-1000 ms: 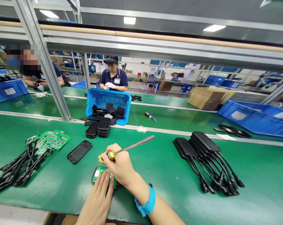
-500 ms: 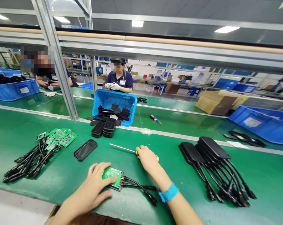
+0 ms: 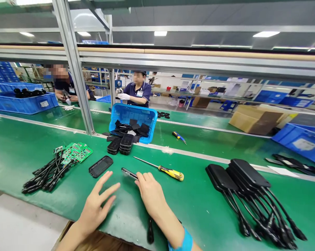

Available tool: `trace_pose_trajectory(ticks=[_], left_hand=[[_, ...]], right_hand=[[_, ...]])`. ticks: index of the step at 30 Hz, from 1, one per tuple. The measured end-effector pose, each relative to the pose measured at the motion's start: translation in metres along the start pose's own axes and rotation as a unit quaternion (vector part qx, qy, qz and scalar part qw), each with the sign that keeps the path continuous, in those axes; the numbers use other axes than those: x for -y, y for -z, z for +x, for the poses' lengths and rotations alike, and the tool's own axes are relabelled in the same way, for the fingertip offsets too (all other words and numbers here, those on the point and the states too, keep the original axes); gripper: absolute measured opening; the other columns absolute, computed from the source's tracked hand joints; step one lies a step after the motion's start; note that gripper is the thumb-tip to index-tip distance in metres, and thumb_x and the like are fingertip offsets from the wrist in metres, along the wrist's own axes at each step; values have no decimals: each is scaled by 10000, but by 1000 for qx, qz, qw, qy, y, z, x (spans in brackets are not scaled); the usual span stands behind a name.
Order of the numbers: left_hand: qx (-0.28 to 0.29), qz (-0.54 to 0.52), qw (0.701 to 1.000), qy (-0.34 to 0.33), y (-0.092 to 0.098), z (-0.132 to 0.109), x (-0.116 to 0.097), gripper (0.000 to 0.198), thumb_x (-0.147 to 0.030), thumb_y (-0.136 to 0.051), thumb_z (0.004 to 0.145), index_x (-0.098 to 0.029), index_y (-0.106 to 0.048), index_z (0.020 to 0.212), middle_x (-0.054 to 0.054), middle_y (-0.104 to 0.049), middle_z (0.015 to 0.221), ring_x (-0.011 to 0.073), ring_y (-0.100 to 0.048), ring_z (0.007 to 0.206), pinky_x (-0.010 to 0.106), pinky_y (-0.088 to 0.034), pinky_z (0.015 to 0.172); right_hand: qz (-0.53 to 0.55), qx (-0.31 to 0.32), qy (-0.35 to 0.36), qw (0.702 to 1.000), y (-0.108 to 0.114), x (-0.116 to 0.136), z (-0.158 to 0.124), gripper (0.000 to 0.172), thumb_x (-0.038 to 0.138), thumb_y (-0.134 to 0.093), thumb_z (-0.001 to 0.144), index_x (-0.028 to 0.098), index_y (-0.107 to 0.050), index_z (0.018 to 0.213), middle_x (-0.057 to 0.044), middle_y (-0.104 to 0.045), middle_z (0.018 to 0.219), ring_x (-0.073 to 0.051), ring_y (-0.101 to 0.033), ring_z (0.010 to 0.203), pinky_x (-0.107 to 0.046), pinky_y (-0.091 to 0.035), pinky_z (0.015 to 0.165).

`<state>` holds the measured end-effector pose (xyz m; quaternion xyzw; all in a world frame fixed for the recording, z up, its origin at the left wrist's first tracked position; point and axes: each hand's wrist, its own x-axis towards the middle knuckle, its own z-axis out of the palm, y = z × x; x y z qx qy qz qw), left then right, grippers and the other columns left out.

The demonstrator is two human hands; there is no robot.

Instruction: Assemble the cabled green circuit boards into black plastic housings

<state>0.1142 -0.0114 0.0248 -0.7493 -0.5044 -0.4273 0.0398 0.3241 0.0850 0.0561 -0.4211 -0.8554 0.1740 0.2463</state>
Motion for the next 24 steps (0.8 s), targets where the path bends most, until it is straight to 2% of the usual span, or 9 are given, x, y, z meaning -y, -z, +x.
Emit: trace_pose_trajectory(ticks=[3,6,9,11,13,14,18,21,24], left_hand=[[-37,-152,969,192,-4,-12,1,438,-233,-566,939,-328,-539,1365,121,-486,1463,322,-490,1325,571,-416,1076],[-75,-401,851,329,-14,-14,-8,513,-398,-687,868,-272,-560,1349,133,-568,1398,344,-507,1311,551,-392,1099],[-103,-605,711,343,-20,-3,-32,666,-526,-777,755,-256,-582,1332,122,-596,1372,347,-489,1319,498,-378,1111],[-104,-695,628,335,-17,10,-50,625,-560,-775,734,-249,-641,1259,110,-677,1216,341,-553,1231,491,-419,1063],[-122,-737,563,353,-11,22,-66,463,-504,-786,736,-224,-712,1097,61,-704,900,293,-645,1020,462,-475,980],[-143,-742,543,367,-8,27,-71,378,-460,-801,731,-206,-729,1002,24,-653,753,249,-658,887,430,-498,933],[-237,-713,534,388,0,34,-78,302,-409,-824,726,-170,-705,867,-47,-468,607,103,-482,577,277,-502,678],[-270,-706,536,376,1,32,-78,353,-483,-785,764,-163,-688,881,-41,-436,626,92,-401,564,233,-447,579],[-283,-706,539,362,1,29,-80,399,-548,-729,801,-162,-678,889,-36,-417,632,95,-376,566,228,-425,564]], right_hand=[[27,-18,-15,999,1,-7,10,222,265,-454,965,176,-656,937,-150,-680,876,-313,-618,899,-421,-498,767],[95,0,-2,995,6,4,7,276,375,-423,986,204,-631,930,-87,-690,851,-251,-636,803,-355,-504,717],[273,91,-19,957,1,30,-8,354,544,-440,954,215,-567,922,-2,-640,719,-167,-600,588,-263,-480,538],[447,152,-76,878,-10,47,-22,449,655,-538,860,221,-498,967,49,-574,634,-125,-521,480,-225,-429,458],[539,139,-117,822,-21,58,-36,521,698,-594,799,229,-446,971,75,-523,612,-107,-474,471,-211,-403,452],[527,99,-114,836,-25,61,-43,484,680,-574,827,231,-444,951,66,-522,635,-110,-482,502,-213,-411,473],[259,-79,39,962,-34,58,-70,195,410,-550,948,218,-541,919,-27,-585,852,-168,-576,757,-262,-482,661],[56,-151,165,973,-40,53,-84,84,287,-605,933,207,-586,951,-41,-617,844,-190,-570,743,-280,-450,646],[18,-181,191,965,-44,53,-90,61,214,-560,958,194,-581,904,-27,-637,768,-180,-543,665,-289,-402,601]])
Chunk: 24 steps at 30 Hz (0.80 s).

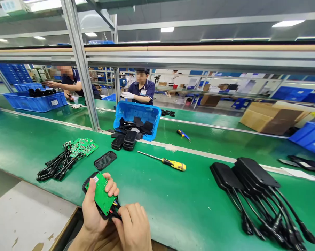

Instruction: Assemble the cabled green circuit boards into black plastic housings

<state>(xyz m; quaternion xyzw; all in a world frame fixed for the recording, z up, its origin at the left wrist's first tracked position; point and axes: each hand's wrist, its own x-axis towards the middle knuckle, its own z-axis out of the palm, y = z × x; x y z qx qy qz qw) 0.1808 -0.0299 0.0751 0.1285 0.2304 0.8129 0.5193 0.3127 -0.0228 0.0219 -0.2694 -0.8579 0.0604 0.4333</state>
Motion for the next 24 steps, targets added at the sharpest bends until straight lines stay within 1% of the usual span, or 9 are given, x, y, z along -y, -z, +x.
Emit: trace_pose_trajectory(ticks=[3,6,9,13,16,19,21,22,24], left_hand=[[31,0,999,-11,-3,-6,-1,429,-573,-723,792,-163,-672,907,-29,-416,643,100,-365,574,232,-415,567],[69,-18,997,-15,-8,-11,-3,445,-581,-734,769,-161,-659,896,-27,-405,654,101,-346,579,241,-401,567],[85,-33,995,-28,-12,-14,-3,443,-591,-706,785,-164,-644,887,-30,-385,660,103,-326,580,247,-386,565],[121,1,990,-73,-15,-16,-2,441,-597,-690,794,-173,-632,898,-26,-384,669,116,-327,591,265,-373,579],[154,27,985,-72,-14,-18,-3,448,-611,-676,801,-180,-619,911,-22,-378,678,125,-324,599,276,-356,586],[200,76,975,-57,-8,-22,-5,470,-639,-664,799,-189,-606,919,-10,-393,695,138,-329,615,292,-342,601],[224,139,963,-60,-2,-24,-7,488,-652,-686,776,-194,-604,922,5,-416,719,153,-357,643,304,-340,620],[232,172,955,-63,1,-25,-7,496,-654,-700,763,-195,-607,926,14,-429,735,162,-375,663,310,-342,632],[235,202,948,-70,5,-25,-8,497,-648,-709,759,-196,-613,942,21,-444,748,171,-397,685,314,-348,645]], right_hand=[[100,8,-45,994,2,2,0,134,224,-568,962,188,-605,839,-15,-643,729,-160,-568,668,-263,-419,618],[227,34,-146,962,6,3,3,203,295,-611,943,189,-691,789,-5,-649,678,-141,-578,644,-231,-421,599],[329,66,-255,907,8,4,6,256,399,-681,880,202,-773,744,-6,-639,637,-136,-547,611,-234,-396,578],[433,115,-371,814,10,7,16,323,492,-789,729,190,-782,612,3,-571,564,-121,-458,572,-246,-346,562],[486,137,-419,755,12,9,25,361,515,-855,603,174,-759,534,7,-552,513,-112,-434,534,-252,-325,546],[521,173,-439,711,11,10,30,402,529,-861,560,161,-723,477,5,-560,467,-107,-439,484,-257,-322,527],[526,177,-455,697,7,10,30,411,528,-863,541,158,-703,459,8,-561,444,-103,-434,461,-254,-314,514],[524,171,-462,695,5,10,29,409,526,-863,534,159,-700,460,11,-563,441,-101,-429,458,-252,-308,510],[507,164,-468,705,3,9,26,395,521,-850,551,160,-706,475,11,-573,448,-101,-423,462,-251,-302,510]])
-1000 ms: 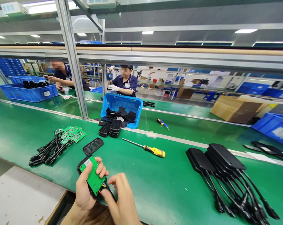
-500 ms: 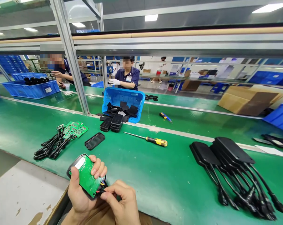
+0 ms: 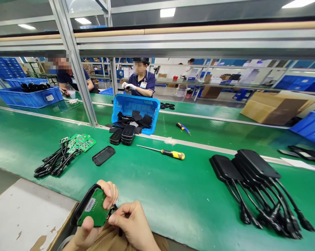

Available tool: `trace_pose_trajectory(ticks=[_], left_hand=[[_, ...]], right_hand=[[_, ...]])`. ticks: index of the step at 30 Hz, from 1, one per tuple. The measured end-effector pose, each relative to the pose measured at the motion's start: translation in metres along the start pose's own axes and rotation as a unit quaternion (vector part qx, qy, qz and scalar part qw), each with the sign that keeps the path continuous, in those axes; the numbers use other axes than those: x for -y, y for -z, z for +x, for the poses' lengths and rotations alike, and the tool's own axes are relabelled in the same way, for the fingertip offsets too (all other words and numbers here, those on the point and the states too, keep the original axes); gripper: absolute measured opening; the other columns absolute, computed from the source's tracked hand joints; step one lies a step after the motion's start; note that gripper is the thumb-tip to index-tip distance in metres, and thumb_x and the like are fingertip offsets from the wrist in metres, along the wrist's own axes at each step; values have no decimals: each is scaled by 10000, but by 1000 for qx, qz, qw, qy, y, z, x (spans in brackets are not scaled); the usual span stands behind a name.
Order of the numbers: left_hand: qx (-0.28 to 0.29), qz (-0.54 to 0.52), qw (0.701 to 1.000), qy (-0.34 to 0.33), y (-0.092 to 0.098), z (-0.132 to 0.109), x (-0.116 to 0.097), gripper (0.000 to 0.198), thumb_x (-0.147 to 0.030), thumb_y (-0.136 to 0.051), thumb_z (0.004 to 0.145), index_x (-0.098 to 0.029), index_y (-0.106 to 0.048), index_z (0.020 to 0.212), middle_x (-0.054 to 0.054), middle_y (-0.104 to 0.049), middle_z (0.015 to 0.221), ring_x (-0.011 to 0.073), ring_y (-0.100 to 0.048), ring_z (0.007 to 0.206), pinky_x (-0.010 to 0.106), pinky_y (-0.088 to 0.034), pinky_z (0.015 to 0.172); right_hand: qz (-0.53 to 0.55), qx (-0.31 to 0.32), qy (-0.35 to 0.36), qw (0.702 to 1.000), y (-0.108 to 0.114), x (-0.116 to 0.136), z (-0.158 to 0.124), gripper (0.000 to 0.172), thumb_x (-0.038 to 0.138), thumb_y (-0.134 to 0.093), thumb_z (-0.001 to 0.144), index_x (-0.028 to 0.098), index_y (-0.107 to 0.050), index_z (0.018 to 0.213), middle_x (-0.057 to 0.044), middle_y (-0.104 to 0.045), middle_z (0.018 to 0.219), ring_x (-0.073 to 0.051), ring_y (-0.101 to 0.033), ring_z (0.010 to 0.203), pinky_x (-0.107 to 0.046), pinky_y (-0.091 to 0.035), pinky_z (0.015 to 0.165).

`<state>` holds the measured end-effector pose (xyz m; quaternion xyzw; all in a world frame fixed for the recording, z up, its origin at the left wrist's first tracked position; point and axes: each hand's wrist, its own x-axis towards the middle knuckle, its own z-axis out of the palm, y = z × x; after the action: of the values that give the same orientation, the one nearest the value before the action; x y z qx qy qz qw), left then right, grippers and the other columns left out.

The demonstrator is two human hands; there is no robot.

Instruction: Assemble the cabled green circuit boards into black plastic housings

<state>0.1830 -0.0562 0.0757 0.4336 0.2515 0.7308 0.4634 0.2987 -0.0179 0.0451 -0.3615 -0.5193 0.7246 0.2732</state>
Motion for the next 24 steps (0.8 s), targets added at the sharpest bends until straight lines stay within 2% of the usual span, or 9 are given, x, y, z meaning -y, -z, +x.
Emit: trace_pose_trajectory(ticks=[4,6,8,10,13,17,19,22,24], left_hand=[[-74,-139,987,20,4,9,-2,425,-588,-640,846,-180,-626,961,-19,-386,689,126,-331,608,278,-348,599],[-114,-215,969,50,5,14,-4,407,-559,-630,864,-161,-634,947,-35,-354,673,107,-292,584,257,-346,579],[-129,-250,957,68,5,17,-7,408,-550,-646,856,-150,-640,935,-39,-350,666,100,-288,579,250,-355,576],[-129,-255,956,72,5,17,-8,406,-544,-666,842,-149,-643,927,-36,-366,664,101,-310,582,253,-368,581],[-128,-251,956,84,5,14,-8,385,-525,-685,836,-150,-642,917,-32,-383,660,102,-332,584,254,-373,583],[-126,-278,945,114,3,10,-7,365,-509,-678,851,-151,-634,905,-37,-364,659,94,-313,575,244,-370,581],[-120,-284,946,102,2,9,-5,366,-515,-655,865,-152,-628,906,-37,-356,665,95,-308,577,247,-375,583],[-108,-279,952,61,-1,7,-3,386,-532,-617,880,-147,-622,917,-33,-351,674,99,-296,578,254,-376,582],[-100,-269,957,41,-3,7,-3,393,-540,-619,873,-149,-619,915,-32,-352,675,102,-287,580,258,-370,583]], right_hand=[[-147,-80,102,981,5,1,-6,284,416,-798,653,175,-714,528,-15,-625,526,-141,-497,532,-269,-344,556],[-168,-115,165,965,7,1,-11,193,373,-762,709,185,-727,686,-32,-672,664,-171,-564,641,-274,-401,626],[-118,-71,160,977,7,-2,-13,244,406,-707,787,194,-693,906,-36,-673,768,-174,-585,711,-270,-434,668],[-67,-15,130,989,6,-7,-12,326,472,-668,830,195,-641,1000,-10,-630,732,-149,-555,656,-245,-425,614],[-120,-47,173,976,6,-9,-9,263,448,-710,810,194,-651,844,22,-571,628,-126,-497,569,-226,-385,544],[-213,-92,280,932,14,-1,-6,221,375,-765,775,197,-689,667,-20,-659,637,-150,-561,591,-246,-419,574],[-177,-89,234,952,16,1,-5,282,436,-790,743,195,-693,634,-19,-658,602,-150,-552,565,-250,-417,556],[-70,-39,92,993,14,-2,-3,417,574,-779,709,180,-667,627,1,-608,532,-119,-491,480,-239,-391,494],[-10,2,31,999,9,-4,-3,500,650,-755,688,173,-624,611,9,-579,506,-93,-446,428,-229,-368,462]])
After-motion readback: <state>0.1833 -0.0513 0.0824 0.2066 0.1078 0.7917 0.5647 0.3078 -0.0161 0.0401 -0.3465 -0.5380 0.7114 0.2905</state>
